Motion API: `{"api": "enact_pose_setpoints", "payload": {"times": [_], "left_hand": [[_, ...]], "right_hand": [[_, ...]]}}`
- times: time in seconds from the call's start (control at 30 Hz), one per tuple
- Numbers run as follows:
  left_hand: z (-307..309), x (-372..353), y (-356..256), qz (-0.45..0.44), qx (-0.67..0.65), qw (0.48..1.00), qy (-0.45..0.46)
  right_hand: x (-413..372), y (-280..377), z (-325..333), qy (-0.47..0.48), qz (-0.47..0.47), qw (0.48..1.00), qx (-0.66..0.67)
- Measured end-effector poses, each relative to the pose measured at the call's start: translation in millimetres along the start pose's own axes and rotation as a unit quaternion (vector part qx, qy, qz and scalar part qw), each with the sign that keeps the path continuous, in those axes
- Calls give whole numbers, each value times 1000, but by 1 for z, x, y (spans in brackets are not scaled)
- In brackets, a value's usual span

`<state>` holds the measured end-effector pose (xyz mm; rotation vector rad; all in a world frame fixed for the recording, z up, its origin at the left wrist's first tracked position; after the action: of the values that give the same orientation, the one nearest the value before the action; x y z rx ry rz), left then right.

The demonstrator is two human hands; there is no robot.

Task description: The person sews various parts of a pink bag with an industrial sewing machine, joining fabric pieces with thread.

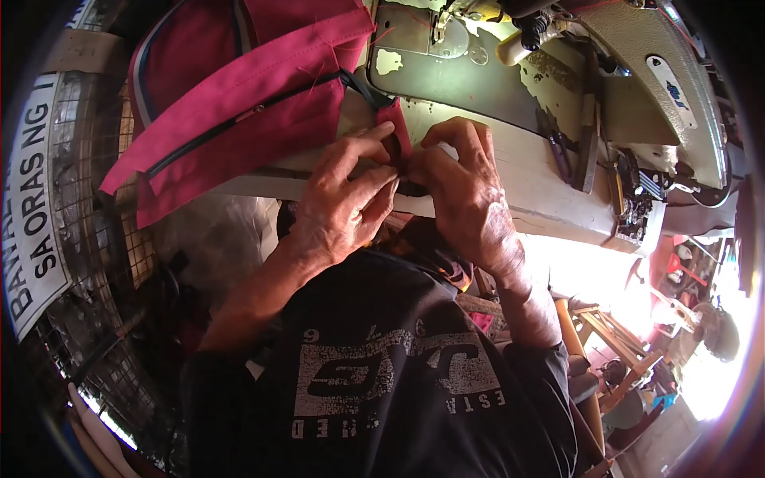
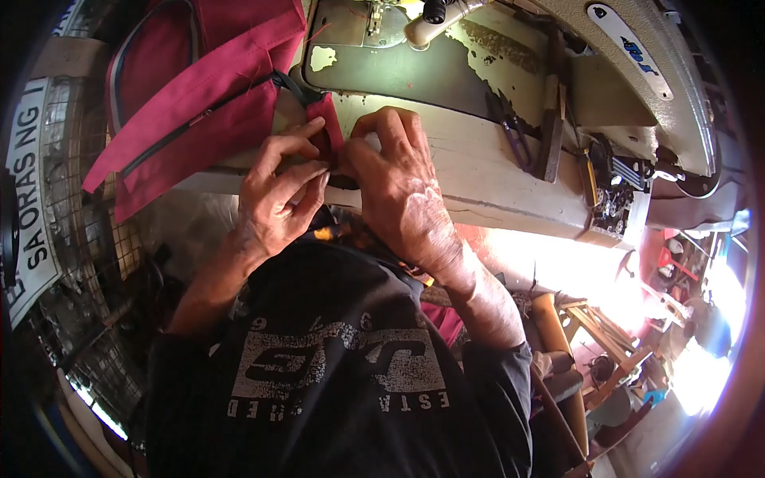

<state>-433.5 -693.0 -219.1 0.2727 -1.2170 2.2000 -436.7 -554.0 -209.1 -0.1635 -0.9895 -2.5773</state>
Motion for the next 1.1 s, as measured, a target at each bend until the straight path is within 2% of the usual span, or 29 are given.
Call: {"api": "enact_pose_setpoints", "payload": {"times": [0.2, 0.3, 0.4, 0.57, 0.67, 0.77, 0.87, 1.0, 1.07, 1.1], "left_hand": [[-2, 1, 0, 29, -17, 999, -18], [-2, -1, 1, 16, -13, 999, -46], [-4, -4, 8, 55, -57, 995, -55], [-1, 2, 2, -13, 10, 1000, 4], [1, 3, 2, -39, 29, 998, 38], [3, 4, 1, -63, 30, 996, 51], [5, 4, -1, -70, 36, 994, 72], [3, 2, 3, -80, 43, 993, 72], [4, 3, 1, -80, 43, 993, 76], [4, 3, 1, -81, 39, 993, 76]], "right_hand": [[7, 7, 0, -4, 5, 1000, -28], [11, 11, -1, 2, 2, 998, -58], [15, 11, -1, 20, 2, 997, -70], [18, 12, -4, 29, -10, 995, -93], [15, 0, -1, 7, -60, 993, -97], [13, -6, 5, 0, -92, 995, -38], [3, -8, 6, -43, -45, 998, -3], [-49, 18, 6, -158, 81, 975, -133], [-63, 26, -8, -154, 138, 966, -154], [-60, 30, -13, -110, 156, 967, -169]]}}
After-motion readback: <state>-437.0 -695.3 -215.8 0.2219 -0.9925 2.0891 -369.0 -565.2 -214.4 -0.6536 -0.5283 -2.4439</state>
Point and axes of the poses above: each hand's wrist, its own x-axis towards the middle knuckle, its own z-axis out of the back of the hand, y = z × x, the point moved 8 cm from there along x, towards the middle knuckle, and after that the axes turned 2 degrees about -x, right-handed, at the moved point
